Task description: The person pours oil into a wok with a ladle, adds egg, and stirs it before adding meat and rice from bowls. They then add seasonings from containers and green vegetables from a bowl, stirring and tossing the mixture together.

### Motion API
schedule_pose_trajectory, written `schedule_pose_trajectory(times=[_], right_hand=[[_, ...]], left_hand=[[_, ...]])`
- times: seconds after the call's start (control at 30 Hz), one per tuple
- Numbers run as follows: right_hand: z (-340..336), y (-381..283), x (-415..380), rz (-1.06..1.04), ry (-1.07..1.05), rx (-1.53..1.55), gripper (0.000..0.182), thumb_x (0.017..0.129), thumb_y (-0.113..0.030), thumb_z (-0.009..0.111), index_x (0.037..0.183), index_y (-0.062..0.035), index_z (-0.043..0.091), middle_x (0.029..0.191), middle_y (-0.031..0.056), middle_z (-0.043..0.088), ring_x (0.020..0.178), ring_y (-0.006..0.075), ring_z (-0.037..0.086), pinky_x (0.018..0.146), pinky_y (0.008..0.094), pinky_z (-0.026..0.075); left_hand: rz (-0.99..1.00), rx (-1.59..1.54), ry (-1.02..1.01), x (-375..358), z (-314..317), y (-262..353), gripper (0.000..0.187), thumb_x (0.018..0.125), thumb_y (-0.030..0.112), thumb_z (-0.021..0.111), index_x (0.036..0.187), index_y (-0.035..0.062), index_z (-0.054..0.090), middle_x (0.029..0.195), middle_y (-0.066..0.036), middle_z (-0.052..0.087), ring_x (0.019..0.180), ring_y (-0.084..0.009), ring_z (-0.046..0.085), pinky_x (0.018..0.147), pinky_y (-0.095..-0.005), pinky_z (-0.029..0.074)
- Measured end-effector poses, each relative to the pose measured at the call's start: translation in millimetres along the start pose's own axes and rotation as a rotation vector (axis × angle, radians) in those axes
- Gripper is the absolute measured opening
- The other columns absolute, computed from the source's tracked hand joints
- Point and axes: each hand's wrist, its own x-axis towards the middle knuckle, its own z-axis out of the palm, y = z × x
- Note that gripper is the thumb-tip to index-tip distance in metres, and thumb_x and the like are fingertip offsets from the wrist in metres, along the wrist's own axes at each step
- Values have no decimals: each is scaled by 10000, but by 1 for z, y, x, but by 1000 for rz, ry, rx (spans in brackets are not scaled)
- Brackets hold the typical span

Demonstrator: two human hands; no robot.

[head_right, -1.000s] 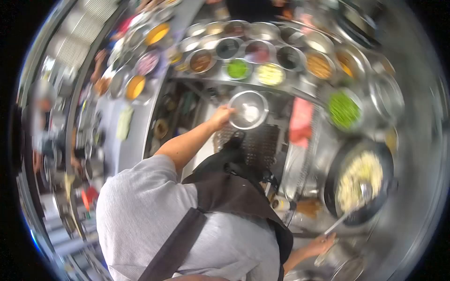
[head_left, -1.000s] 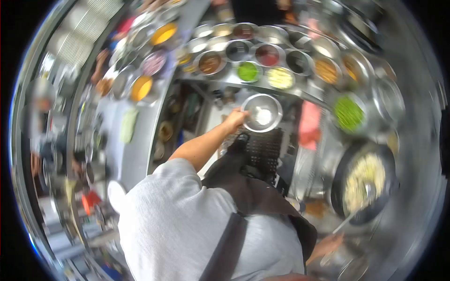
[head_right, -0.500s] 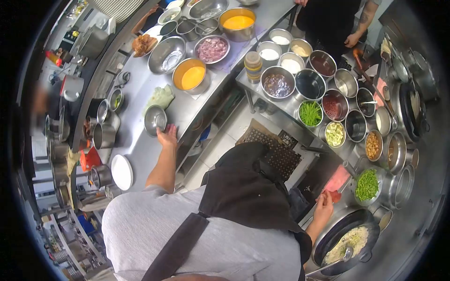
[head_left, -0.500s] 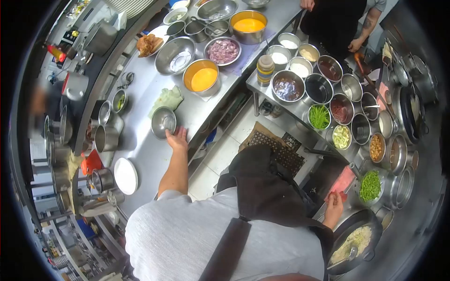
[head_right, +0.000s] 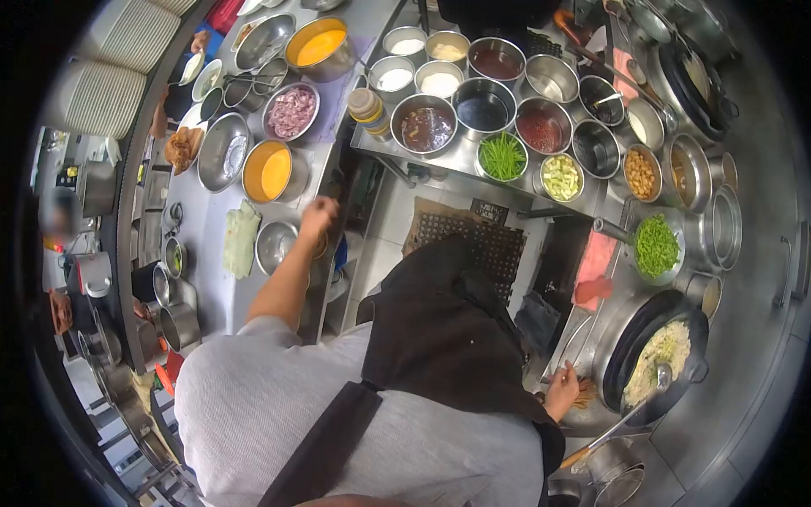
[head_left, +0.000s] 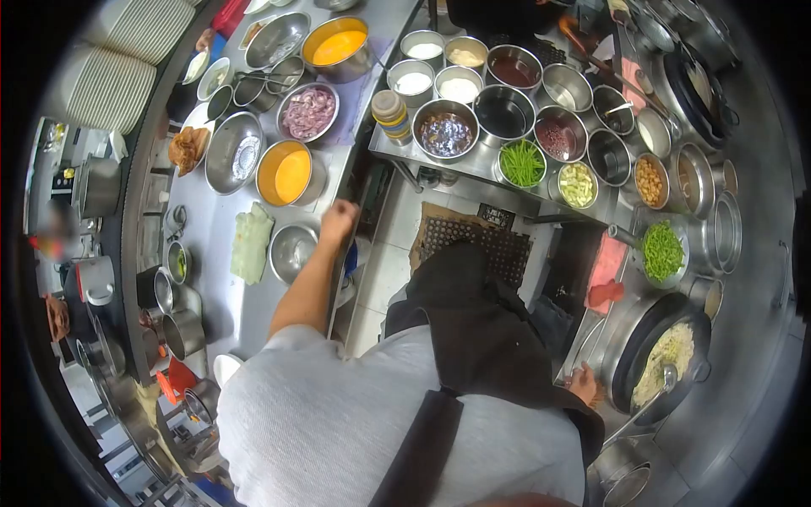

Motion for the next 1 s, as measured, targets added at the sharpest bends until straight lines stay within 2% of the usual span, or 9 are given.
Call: schedule_pose_trajectory(times=[0.1, 0.2, 0.27, 0.37, 0.47, 0.6, 0.73, 0.83, 1.0], right_hand=[[5, 25, -17, 101, -46, -10, 308, 886, -87, 541, 1169, 26, 585, 720, 88, 632, 584, 135, 624, 513, 266, 448], [11, 41, -16, 45, -148, 24, 310, 883, -86, 546, 1170, 26, 581, 720, 90, 640, 570, 144, 623, 504, 276, 454], [16, 30, -7, -27, -186, -78, 297, 876, -89, 559, 1152, 13, 598, 695, 92, 628, 562, 143, 621, 502, 282, 459], [27, 59, 25, -166, -210, -77, 284, 871, -88, 566, 1136, 2, 614, 676, 95, 616, 572, 138, 618, 513, 282, 459], [18, -31, 22, -85, -166, -87, 295, 879, -88, 557, 1152, 13, 606, 687, 85, 623, 611, 135, 620, 540, 278, 451], [14, -27, 41, -113, -151, -44, 306, 878, -90, 561, 1159, 27, 599, 717, 87, 632, 607, 135, 617, 547, 276, 454], [26, -6, 47, -139, -189, -61, 311, 876, -79, 569, 1165, 33, 595, 767, 90, 644, 619, 134, 622, 567, 267, 463], [30, -27, 36, -150, -196, -45, 309, 872, -67, 573, 1164, 29, 597, 782, 90, 650, 621, 135, 623, 581, 268, 470], [10, -34, 6, -89, -100, -71, 304, 870, -62, 585, 1163, 13, 606, 785, 90, 655, 643, 141, 629, 602, 271, 483]], left_hand=[[141, 597, -327, -45, -7, -16, 359, 730, 340, 683, 889, 19, 669, 911, -174, 684, 928, -301, 653, 824, -363, 502], [-16, 834, -411, -53, -36, -26, 344, 728, 310, 661, 883, 3, 666, 898, -186, 678, 930, -299, 649, 821, -359, 503], [-163, 1228, -813, -40, -62, -79, 321, 738, 306, 641, 829, -1, 665, 907, -179, 685, 907, -304, 658, 794, -388, 512], [-643, 656, -672, -79, -98, -76, 327, 776, 323, 632, 768, -4, 634, 880, -181, 681, 840, -327, 669, 755, -436, 528], [-940, 155, -586, -111, -136, -80, 308, 824, 297, 612, 732, 3, 595, 813, -172, 661, 744, -327, 667, 664, -435, 549], [-1089, -35, -480, -138, -151, -46, 335, 836, 290, 614, 740, -29, 573, 759, -174, 631, 703, -320, 658, 634, -396, 562], [-213, 355, -576, -78, -50, -8, 265, 781, 241, 630, 862, -7, 589, 668, -123, 590, 510, -204, 547, 466, -355, 450], [347, 200, -80, 13, 49, 42, 913, 696, 315, 751, 1405, -35, 294, 1311, -239, 496, 1198, -286, 513, 986, -359, 416], [603, -123, 196, 106, 125, 132, 951, 614, 145, 799, 1381, -19, 263, 1315, -211, 466, 1226, -294, 458, 1044, -364, 343]])
